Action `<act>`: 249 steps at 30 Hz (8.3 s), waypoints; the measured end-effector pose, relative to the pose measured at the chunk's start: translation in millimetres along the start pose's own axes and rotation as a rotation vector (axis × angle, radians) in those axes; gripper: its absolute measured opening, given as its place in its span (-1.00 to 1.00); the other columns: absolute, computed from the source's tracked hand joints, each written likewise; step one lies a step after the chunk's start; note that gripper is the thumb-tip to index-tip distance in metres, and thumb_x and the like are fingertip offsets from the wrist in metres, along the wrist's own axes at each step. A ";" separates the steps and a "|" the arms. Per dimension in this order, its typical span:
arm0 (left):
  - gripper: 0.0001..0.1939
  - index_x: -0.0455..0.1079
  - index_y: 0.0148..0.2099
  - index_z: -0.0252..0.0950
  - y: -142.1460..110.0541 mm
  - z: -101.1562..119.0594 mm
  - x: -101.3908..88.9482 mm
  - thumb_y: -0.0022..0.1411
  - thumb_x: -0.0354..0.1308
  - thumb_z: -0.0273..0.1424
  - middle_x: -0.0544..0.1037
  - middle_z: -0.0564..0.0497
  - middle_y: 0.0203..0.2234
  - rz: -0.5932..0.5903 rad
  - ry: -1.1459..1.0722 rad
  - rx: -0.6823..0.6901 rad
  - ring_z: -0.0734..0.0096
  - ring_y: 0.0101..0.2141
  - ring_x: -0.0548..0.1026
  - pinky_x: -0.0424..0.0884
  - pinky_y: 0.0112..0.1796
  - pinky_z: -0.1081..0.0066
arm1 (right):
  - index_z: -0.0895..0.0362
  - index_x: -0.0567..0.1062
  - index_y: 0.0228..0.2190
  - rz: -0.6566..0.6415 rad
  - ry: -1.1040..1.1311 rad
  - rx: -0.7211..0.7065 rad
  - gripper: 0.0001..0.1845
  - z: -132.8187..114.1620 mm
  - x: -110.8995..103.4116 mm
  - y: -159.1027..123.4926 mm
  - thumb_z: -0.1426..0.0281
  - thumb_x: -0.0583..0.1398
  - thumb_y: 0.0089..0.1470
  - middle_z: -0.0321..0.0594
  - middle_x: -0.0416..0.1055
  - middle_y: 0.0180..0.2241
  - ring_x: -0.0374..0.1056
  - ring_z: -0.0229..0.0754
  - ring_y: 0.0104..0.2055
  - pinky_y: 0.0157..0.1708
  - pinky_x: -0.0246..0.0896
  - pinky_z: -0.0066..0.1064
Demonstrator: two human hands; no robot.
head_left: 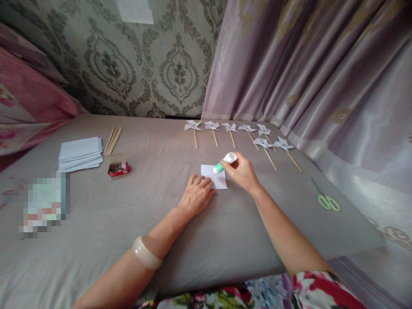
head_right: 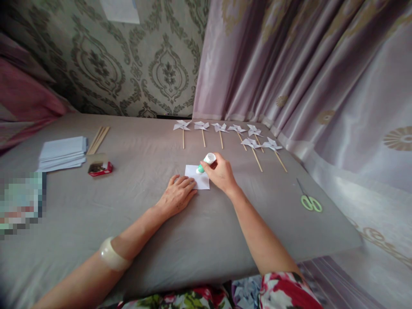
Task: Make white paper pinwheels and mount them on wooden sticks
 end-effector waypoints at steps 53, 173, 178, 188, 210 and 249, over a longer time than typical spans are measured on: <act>-0.53 0.28 0.13 -0.23 3.0 22.5 10.1 0.32 -0.18 -0.14 0.39 -0.17 -0.18 -0.005 0.079 -0.180 0.12 -0.12 0.31 0.06 0.07 0.04 | 0.15 0.38 -0.28 -0.147 -0.500 -0.075 -0.77 -10.1 22.1 -2.2 0.27 0.13 0.05 -0.07 0.50 -0.46 0.44 -0.02 -0.38 -0.42 0.17 -0.35; -0.53 0.24 0.18 -0.14 -3.2 20.0 9.3 0.31 -0.15 -0.13 0.21 -0.26 0.18 -0.048 0.037 -0.232 -0.05 0.18 0.15 0.03 0.11 -0.07 | 0.13 0.38 -0.40 0.184 -0.392 0.059 -0.74 8.0 -5.2 -8.0 0.18 0.17 -0.03 -0.16 0.46 -0.55 0.40 -0.08 -0.47 -0.46 0.21 -0.36; -0.51 0.25 0.17 -0.16 -2.8 19.3 8.8 0.31 -0.17 -0.10 0.22 -0.25 0.17 -0.045 0.049 -0.224 -0.05 0.20 0.12 0.01 0.13 -0.08 | 0.12 0.37 -0.40 0.099 -0.339 0.053 -0.76 1.1 2.8 -9.2 0.19 0.16 -0.02 -0.17 0.47 -0.52 0.40 -0.10 -0.46 -0.42 0.22 -0.36; -0.47 0.18 0.23 -0.18 -2.5 19.1 14.4 0.33 -0.23 -0.10 0.26 -0.25 0.16 -0.069 0.105 -0.208 -0.03 0.19 0.16 -0.03 0.15 -0.07 | 0.12 0.37 -0.28 -0.100 -0.352 -0.106 -0.77 4.9 24.4 -9.3 0.25 0.15 0.02 -0.16 0.49 -0.45 0.43 -0.11 -0.42 -0.40 0.22 -0.39; -0.51 0.26 0.16 -0.16 -2.2 17.2 10.4 0.30 -0.18 -0.08 0.23 -0.23 0.18 -0.046 0.036 -0.206 -0.05 0.21 0.12 -0.02 0.13 -0.12 | 0.12 0.38 -0.33 -0.032 -0.239 -0.067 -0.79 -2.9 14.1 -4.5 0.25 0.15 0.00 -0.14 0.51 -0.43 0.41 -0.15 -0.44 -0.37 0.27 -0.37; -0.46 0.23 0.15 -0.18 11.2 -5.4 14.3 0.27 -0.16 -0.01 0.12 -0.23 0.24 -0.169 -0.047 -0.031 -0.06 0.26 -0.03 -0.13 0.16 -0.13 | 0.13 0.39 -0.28 -0.105 -0.374 -0.122 -0.77 0.0 30.1 0.6 0.27 0.15 0.02 -0.17 0.48 -0.47 0.41 -0.12 -0.44 -0.42 0.19 -0.40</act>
Point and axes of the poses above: each hand's wrist, its own y-axis towards the middle knuckle, its own x-axis out of the palm, z = x × y, the point moved 3 cm from there along y, towards the middle knuckle
